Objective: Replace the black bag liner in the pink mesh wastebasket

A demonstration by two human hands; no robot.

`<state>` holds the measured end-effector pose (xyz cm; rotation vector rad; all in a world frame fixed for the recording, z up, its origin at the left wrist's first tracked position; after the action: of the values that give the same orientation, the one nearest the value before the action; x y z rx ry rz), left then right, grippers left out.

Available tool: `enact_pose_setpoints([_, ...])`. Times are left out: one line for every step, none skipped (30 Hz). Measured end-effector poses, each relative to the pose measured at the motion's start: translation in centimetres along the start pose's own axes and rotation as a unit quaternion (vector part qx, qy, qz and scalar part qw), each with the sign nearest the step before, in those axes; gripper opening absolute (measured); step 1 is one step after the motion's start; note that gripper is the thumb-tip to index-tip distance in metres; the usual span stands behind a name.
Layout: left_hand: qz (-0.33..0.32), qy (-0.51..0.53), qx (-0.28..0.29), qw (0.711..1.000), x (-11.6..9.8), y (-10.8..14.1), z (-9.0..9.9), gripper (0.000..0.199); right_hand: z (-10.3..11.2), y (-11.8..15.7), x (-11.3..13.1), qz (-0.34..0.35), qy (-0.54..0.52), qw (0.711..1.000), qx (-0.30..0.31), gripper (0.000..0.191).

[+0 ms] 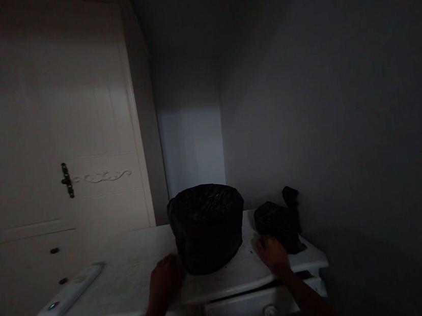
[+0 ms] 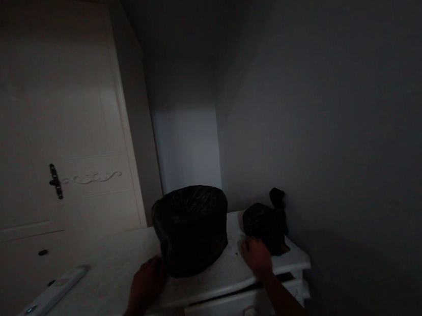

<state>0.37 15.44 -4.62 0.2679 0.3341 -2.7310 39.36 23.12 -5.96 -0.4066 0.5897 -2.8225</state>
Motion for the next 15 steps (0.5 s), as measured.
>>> enact_pose_setpoints([-0.001,0.004,0.0,1.0,-0.02,0.03,0.05,0.039,-0.07,0.01,-0.03,0.001,0.0,1.0,-0.003,0.033])
enact_pose_setpoints([-0.004,0.008,-0.002,1.0,-0.03,0.05,0.08,0.039,-0.15,0.03,-0.07,0.002,0.001,1.0,-0.006,0.033])
enact_pose_setpoints([-0.006,0.011,-0.004,1.0,-0.02,0.05,0.07,0.039,-0.25,0.03,-0.12,0.005,0.003,1.0,-0.009,0.032])
enact_pose_setpoints([-0.007,0.012,-0.006,1.0,0.0,0.04,0.04,0.04,-0.35,0.04,-0.16,0.008,0.007,1.0,-0.01,0.032])
enact_pose_setpoints([-0.008,0.012,-0.007,1.0,0.03,0.02,-0.02,0.041,-0.45,0.04,-0.2,0.01,0.011,1.0,-0.01,0.032])
enact_pose_setpoints([-0.007,0.009,-0.005,1.0,0.06,-0.01,-0.08,0.042,-0.53,0.03,-0.24,0.012,0.015,1.0,-0.008,0.032])
enact_pose_setpoints([-0.007,0.005,-0.003,1.0,0.08,-0.04,-0.15,0.042,-0.59,0.03,-0.26,0.013,0.018,1.0,-0.006,0.033])
enact_pose_setpoints([-0.007,0.0,-0.001,1.0,0.09,-0.05,-0.19,0.043,-0.61,0.02,-0.27,0.014,0.021,1.0,-0.004,0.033])
enact_pose_setpoints([-0.008,-0.003,-0.001,1.0,0.09,-0.06,-0.21,0.043,-0.6,0.01,-0.28,0.012,0.023,1.0,-0.002,0.033])
enact_pose_setpoints([-0.01,-0.006,-0.002,1.0,0.07,-0.06,-0.22,0.043,-0.57,0.0,-0.28,0.01,0.023,1.0,-0.001,0.033])
enact_pose_setpoints([-0.011,-0.008,-0.004,1.0,0.06,-0.07,-0.22,0.043,-0.52,-0.01,-0.27,0.007,0.02,1.0,0.0,0.033])
enact_pose_setpoints([-0.011,-0.009,-0.006,1.0,0.05,-0.09,-0.23,0.042,-0.48,-0.02,-0.26,0.007,0.016,1.0,0.002,0.033])
enact_pose_setpoints([-0.01,-0.008,-0.008,1.0,0.06,-0.11,-0.24,0.042,-0.44,-0.03,-0.24,0.007,0.012,1.0,0.005,0.033])
enact_pose_setpoints([-0.009,-0.008,-0.008,1.0,0.07,-0.15,-0.28,0.042,-0.41,-0.04,-0.24,0.008,0.009,1.0,0.008,0.033])
enact_pose_setpoints([-0.008,-0.009,-0.007,1.0,0.08,-0.19,-0.32,0.041,-0.4,-0.05,-0.24,0.011,0.009,1.0,0.009,0.034])
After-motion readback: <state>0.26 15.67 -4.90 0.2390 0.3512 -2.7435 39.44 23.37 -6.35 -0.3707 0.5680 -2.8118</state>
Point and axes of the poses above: each hand's wrist, its own y-axis away from the middle knuckle, its own z-axis out of the back of the hand, x = y × z, the point moved 2 cm from there along -y, towards the middle knuckle, and after that the axes turned 15 degrees about z, right-handed, at the moved point
